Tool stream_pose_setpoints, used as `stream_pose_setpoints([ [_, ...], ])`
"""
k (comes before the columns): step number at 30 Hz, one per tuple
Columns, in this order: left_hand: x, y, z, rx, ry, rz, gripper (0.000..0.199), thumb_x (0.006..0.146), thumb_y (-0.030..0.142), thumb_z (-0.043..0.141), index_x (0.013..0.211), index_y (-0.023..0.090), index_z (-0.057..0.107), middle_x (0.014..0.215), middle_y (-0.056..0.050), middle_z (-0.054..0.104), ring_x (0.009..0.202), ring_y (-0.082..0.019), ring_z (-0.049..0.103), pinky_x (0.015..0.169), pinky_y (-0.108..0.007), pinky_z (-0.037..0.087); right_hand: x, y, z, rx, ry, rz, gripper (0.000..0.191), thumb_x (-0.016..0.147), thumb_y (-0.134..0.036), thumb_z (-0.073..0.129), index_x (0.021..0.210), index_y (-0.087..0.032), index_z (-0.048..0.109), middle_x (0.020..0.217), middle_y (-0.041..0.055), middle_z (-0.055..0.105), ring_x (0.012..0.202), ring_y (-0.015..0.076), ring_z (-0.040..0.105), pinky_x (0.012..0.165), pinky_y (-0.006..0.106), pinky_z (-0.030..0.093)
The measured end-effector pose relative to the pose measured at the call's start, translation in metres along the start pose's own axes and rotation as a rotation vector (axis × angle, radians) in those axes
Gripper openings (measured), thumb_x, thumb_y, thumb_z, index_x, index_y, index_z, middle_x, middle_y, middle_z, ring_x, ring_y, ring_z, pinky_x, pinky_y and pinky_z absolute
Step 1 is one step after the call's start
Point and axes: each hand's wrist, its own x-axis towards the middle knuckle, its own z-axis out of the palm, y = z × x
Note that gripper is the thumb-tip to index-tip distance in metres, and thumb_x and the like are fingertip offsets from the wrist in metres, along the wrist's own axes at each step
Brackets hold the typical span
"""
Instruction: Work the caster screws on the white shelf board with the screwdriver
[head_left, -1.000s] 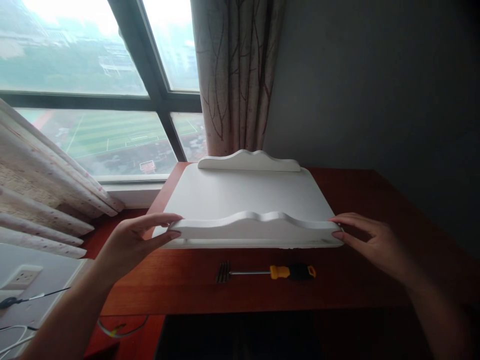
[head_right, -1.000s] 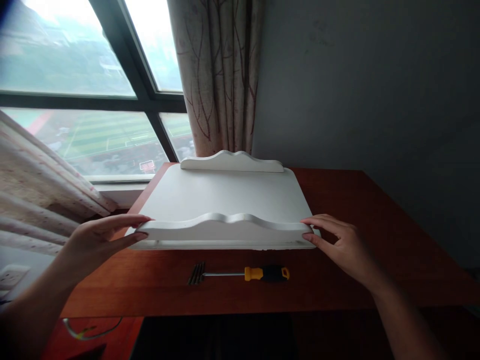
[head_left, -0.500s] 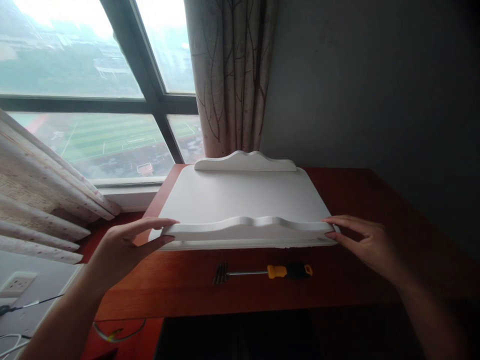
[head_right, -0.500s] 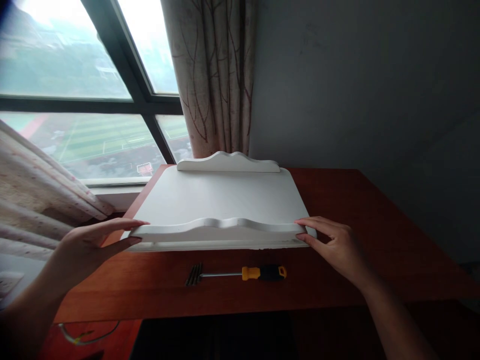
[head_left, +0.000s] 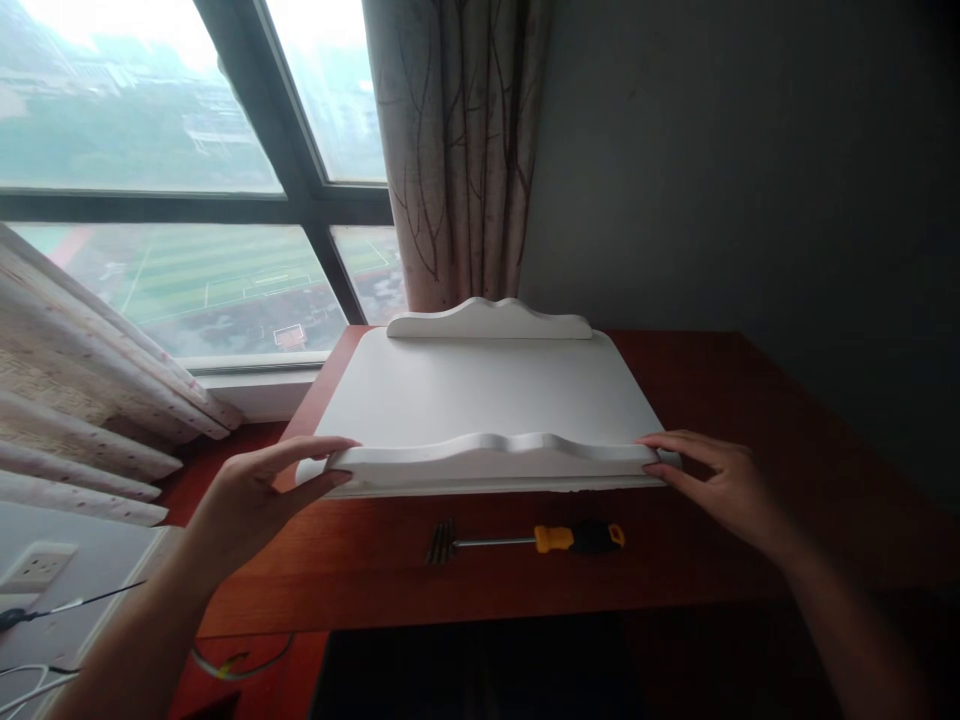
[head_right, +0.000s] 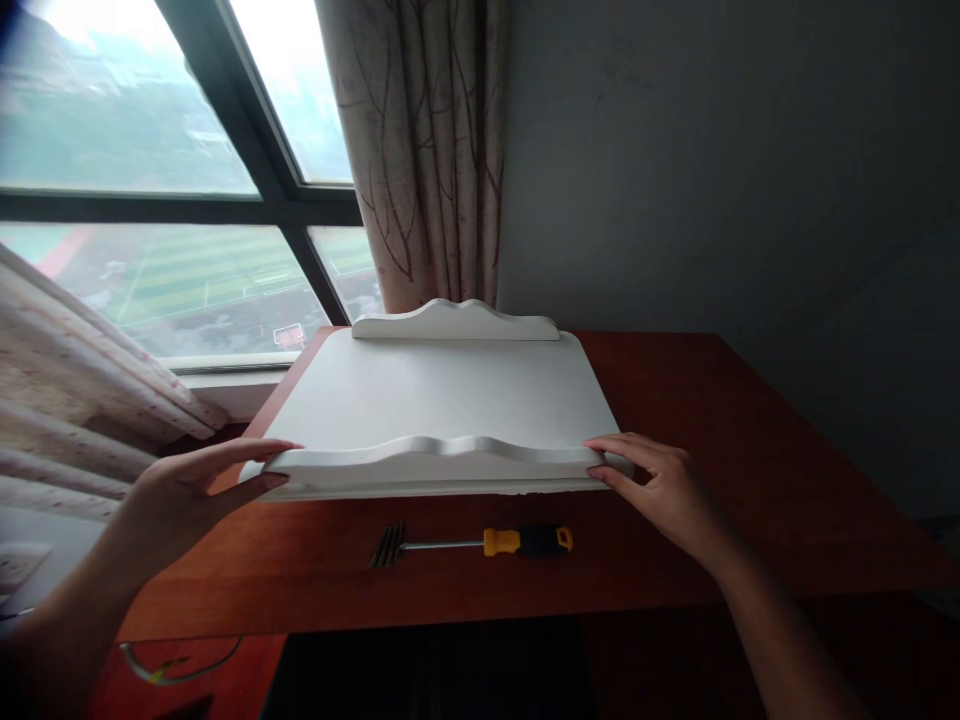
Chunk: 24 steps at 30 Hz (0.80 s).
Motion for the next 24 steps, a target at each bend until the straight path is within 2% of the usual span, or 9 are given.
stream_pose_setpoints([
  [4, -0.001, 0.0, 0.001, -0.005, 0.007, 0.018, 0.038, 0.074, 0.05, 0.079, 0.103, 0.024, 0.079, 0.095, -0.004, 0.08, 0.085, -0.024, 0.074, 0.079, -0.029, 0.059, -0.002, 0.001, 0.004, -0.006, 0.006, 0.026, 0.033, 0.088, -0.053, 0.067, 0.108, -0.03, 0.077, 0.115, 0.0052, 0.075, 0.107, 0.0287, 0.071, 0.082, 0.039, 0.062],
  [10, -0.006, -0.008, 0.008, 0.044, -0.004, 0.008, 0.038, 0.077, 0.053, 0.076, 0.104, 0.027, 0.079, 0.097, -0.003, 0.08, 0.085, -0.024, 0.074, 0.079, -0.027, 0.058, -0.005, 0.008, 0.009, -0.015, 0.037, -0.02, 0.029, 0.09, -0.047, 0.068, 0.113, -0.031, 0.076, 0.115, 0.003, 0.074, 0.107, 0.0252, 0.071, 0.089, 0.038, 0.06],
  [14, -0.007, -0.011, 0.008, 0.053, -0.023, -0.001, 0.037, 0.078, 0.054, 0.075, 0.105, 0.028, 0.078, 0.099, -0.002, 0.08, 0.087, -0.025, 0.074, 0.08, -0.027, 0.058, -0.006, 0.012, 0.011, -0.027, 0.051, -0.026, 0.028, 0.089, -0.046, 0.069, 0.112, -0.03, 0.075, 0.116, 0.0033, 0.074, 0.108, 0.0264, 0.07, 0.09, 0.039, 0.06],
  [18, -0.009, -0.008, 0.009, 0.071, -0.015, 0.059, 0.035, 0.083, 0.05, 0.073, 0.11, 0.029, 0.076, 0.104, -0.002, 0.079, 0.091, -0.024, 0.074, 0.082, -0.027, 0.058, -0.011, 0.006, 0.013, -0.077, 0.112, -0.094, 0.027, 0.091, -0.039, 0.067, 0.117, -0.032, 0.073, 0.119, 0.0028, 0.073, 0.109, 0.0272, 0.07, 0.095, 0.043, 0.058],
  [20, -0.016, -0.002, 0.012, 0.103, 0.033, 0.132, 0.033, 0.086, 0.044, 0.072, 0.116, 0.03, 0.074, 0.111, -0.002, 0.077, 0.099, -0.025, 0.072, 0.093, -0.032, 0.056, -0.019, -0.004, 0.014, -0.108, 0.201, -0.146, 0.03, 0.091, -0.032, 0.068, 0.121, -0.034, 0.071, 0.121, 0.0024, 0.072, 0.112, 0.0275, 0.068, 0.1, 0.046, 0.055],
  [22, -0.029, 0.007, 0.017, 0.137, 0.143, 0.192, 0.032, 0.088, 0.035, 0.07, 0.12, 0.032, 0.071, 0.118, -0.002, 0.074, 0.108, -0.026, 0.07, 0.104, -0.038, 0.052, -0.031, -0.017, 0.016, -0.102, 0.306, -0.164, 0.032, 0.091, -0.024, 0.067, 0.12, -0.037, 0.069, 0.118, 0.0019, 0.073, 0.111, 0.0271, 0.068, 0.1, 0.046, 0.054],
  [24, -0.046, 0.019, 0.024, 0.142, 0.294, 0.212, 0.034, 0.089, 0.025, 0.069, 0.121, 0.034, 0.07, 0.12, 0.0, 0.073, 0.108, -0.025, 0.07, 0.106, -0.041, 0.051, -0.042, -0.031, 0.022, -0.043, 0.307, -0.18, 0.031, 0.091, -0.018, 0.065, 0.114, -0.038, 0.07, 0.109, 0.0008, 0.074, 0.104, 0.0251, 0.07, 0.093, 0.043, 0.057],
])
